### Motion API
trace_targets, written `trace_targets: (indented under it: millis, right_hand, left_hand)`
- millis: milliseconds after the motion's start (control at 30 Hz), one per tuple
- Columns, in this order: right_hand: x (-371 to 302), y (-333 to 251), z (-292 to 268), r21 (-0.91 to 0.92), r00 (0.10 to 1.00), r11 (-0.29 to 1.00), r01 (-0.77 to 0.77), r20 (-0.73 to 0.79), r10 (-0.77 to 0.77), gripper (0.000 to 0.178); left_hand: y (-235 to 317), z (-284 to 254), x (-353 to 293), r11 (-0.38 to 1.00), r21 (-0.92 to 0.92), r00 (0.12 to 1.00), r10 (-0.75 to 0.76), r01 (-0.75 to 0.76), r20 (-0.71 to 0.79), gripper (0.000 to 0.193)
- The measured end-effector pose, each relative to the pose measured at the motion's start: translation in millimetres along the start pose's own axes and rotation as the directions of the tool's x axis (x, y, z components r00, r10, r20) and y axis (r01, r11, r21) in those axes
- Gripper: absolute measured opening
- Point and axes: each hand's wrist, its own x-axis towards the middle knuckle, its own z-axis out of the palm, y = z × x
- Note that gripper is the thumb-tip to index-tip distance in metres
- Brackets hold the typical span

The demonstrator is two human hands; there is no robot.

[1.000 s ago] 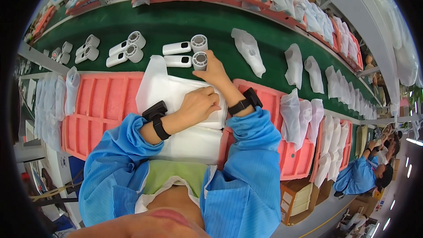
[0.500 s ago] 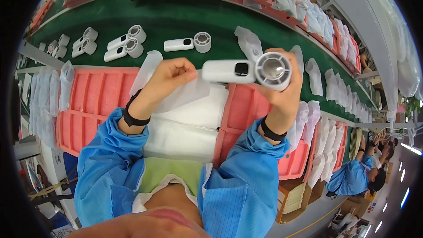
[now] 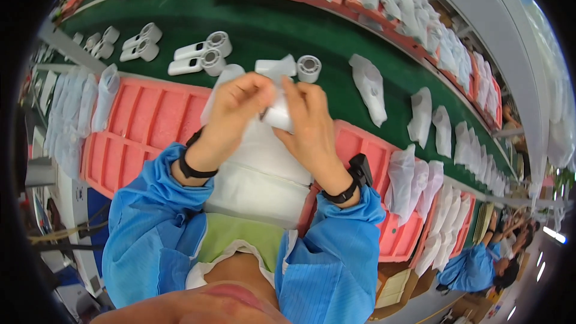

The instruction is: The person packages handheld fans by hand, sliding each fan into a foam pouch and placing the wrapped fan onto a pink tray.

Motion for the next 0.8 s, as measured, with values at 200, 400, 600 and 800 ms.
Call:
trace_targets:
  millis: [200, 400, 600, 800]
  right_hand:
    - [-0.6, 11.2, -7.5, -0.053, 0.985, 0.998, -0.026, -0.174, 0.016, 0.068]
    - [-0.8, 23.6, -11.8, -0.114, 0.975, 0.993, -0.004, -0.219, -0.021, 0.066]
    - [-9.1, 12.7, -5.6, 0.565, 0.945, 0.797, -0.216, -0.085, 0.316, 0.075]
    - [-0.4, 8.6, -21.8, 0.556, 0.983, 0.831, -0.026, -0.137, 0.122, 0.078]
  left_hand:
    - [-18.2, 27.3, -22.1, 0.409, 0.702, 0.755, 0.593, -0.583, 0.281, 0.014]
    - [-18.1, 25.8, -13.5, 0.454, 0.641, 0.743, 0.602, -0.620, 0.293, 0.027]
    - [-2.4, 17.5, 0.4, 0.472, 0.729, 0.840, 0.477, -0.495, 0.261, 0.045]
    - [24.9, -1.3, 12.8, 0.843, 0.256, 0.860, 0.378, -0.473, 0.343, 0.050]
